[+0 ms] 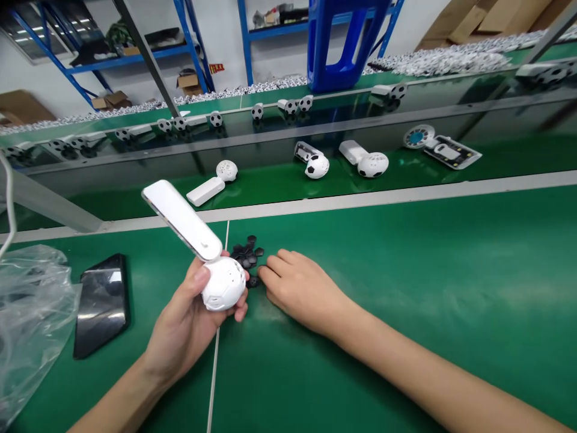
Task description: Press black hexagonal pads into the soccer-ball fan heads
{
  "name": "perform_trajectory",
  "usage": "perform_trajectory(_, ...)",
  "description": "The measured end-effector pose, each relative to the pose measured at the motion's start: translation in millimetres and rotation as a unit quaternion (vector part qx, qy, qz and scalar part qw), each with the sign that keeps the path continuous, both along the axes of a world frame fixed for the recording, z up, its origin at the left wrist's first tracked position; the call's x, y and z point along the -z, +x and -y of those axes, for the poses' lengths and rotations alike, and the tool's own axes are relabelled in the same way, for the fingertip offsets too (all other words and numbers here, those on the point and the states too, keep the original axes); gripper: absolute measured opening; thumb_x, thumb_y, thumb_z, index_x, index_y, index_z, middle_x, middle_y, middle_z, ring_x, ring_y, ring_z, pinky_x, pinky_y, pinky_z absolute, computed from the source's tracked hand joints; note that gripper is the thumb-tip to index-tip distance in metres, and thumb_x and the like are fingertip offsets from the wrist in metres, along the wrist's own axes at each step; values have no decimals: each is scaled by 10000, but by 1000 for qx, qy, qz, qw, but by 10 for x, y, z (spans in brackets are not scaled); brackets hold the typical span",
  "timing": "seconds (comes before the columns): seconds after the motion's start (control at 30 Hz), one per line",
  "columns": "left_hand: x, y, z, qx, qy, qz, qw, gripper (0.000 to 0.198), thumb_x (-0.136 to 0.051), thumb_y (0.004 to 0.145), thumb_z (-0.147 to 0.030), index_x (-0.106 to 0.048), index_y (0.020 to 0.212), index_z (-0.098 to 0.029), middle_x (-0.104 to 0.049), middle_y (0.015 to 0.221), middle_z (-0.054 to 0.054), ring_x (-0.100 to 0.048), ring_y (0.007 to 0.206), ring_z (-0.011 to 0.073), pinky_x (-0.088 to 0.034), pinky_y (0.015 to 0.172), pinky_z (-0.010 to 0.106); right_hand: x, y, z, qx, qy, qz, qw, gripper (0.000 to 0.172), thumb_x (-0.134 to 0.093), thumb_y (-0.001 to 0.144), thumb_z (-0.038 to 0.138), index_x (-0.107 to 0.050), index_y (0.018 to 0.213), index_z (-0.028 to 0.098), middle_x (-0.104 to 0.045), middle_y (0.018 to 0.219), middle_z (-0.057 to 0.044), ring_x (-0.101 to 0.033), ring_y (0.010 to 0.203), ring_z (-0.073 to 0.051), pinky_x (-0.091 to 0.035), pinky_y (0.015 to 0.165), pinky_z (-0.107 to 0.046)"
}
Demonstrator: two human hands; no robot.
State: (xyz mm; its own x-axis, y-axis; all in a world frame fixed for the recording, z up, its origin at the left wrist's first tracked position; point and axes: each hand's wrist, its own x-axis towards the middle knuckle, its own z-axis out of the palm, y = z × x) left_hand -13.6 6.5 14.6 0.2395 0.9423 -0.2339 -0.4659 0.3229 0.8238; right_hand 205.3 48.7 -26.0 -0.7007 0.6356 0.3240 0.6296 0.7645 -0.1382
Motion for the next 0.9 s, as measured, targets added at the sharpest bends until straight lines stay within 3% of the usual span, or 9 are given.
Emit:
perform_trajectory(0.13, -9, 8, -17, 34, 6, 11, 999, 338, -632, 1099, -454, -486, 1333, -258, -752, 1138, 88, -774, 833, 242, -648, 607, 330, -18, 11, -35, 21, -24, -14, 999, 207, -571, 1131, 197, -746, 1030, 153, -745, 1002, -117, -678, 870, -247, -578, 761, -359)
perform_trajectory(0.27, 27, 11, -34, 26, 0, 6, 1000, 402, -664, 1081, -476, -506, 1359, -231, -755, 1043, 82, -701, 700, 172, -564, 519, 238, -29, 16, -34, 31, -28, -18, 999, 167, -586, 1108, 138, -736, 1038, 164, -744, 925, -95, -702, 846, -249, -580, 753, -357)
perform_trajectory(0.37, 60, 19, -15, -4, -2, -2, 1000, 440, -727, 1044, -472, -594, 1354, -190, -721, 989, 61, -645, 678, 128, -505, 553, 207, -2, 6, -16, 43, -10, -26, 999, 221, -541, 1092, 91, -749, 1089, 166, -758, 942, -121, -702, 835, -261, -577, 767, -374)
perform_trajectory(0.53, 84, 12, 5, -17, 22, -18, 999, 455, -765, 1001, -475, -652, 1356, -213, -687, 1025, 38, -629, 729, 136, -505, 614, 235, -1, 46, 13, 17, 21, -64, 998, 263, -522, 1109, 97, -772, 1108, 181, -815, 1016, -119, -759, 899, -244, -626, 801, -359)
perform_trajectory(0.7, 116, -2, 5, -10, 54, -42, 998, 440, -758, 1019, -482, -670, 1397, -275, -665, 1064, 13, -598, 795, 137, -512, 682, 245, -214, 185, 245, -47, 69, -198, 977, 268, -564, 1138, 169, -777, 1274, 258, -836, 1286, -88, -802, 1159, -257, -668, 1033, -416)
perform_trajectory(0.83, 152, -6, 74, 15, 76, -86, 993, 455, -741, 1039, -531, -654, 1437, -329, -663, 1132, 11, -541, 867, 157, -503, 748, 267, -385, 261, 421, -38, 14, -261, 964, 551, -694, 1060, 83, -638, 1549, 331, -826, 1324, -47, -802, 1214, -238, -679, 1074, -366)
perform_trajectory(0.9, 160, -1, 114, 34, 85, -97, 991, 450, -728, 1056, -517, -640, 1465, -350, -672, 1199, 14, -532, 922, 169, -487, 773, 276, -422, 253, 434, -37, -15, -275, 961, 628, -744, 1015, 33, -616, 1567, 303, -826, 1304, -43, -801, 1203, -211, -675, 1072, -312)
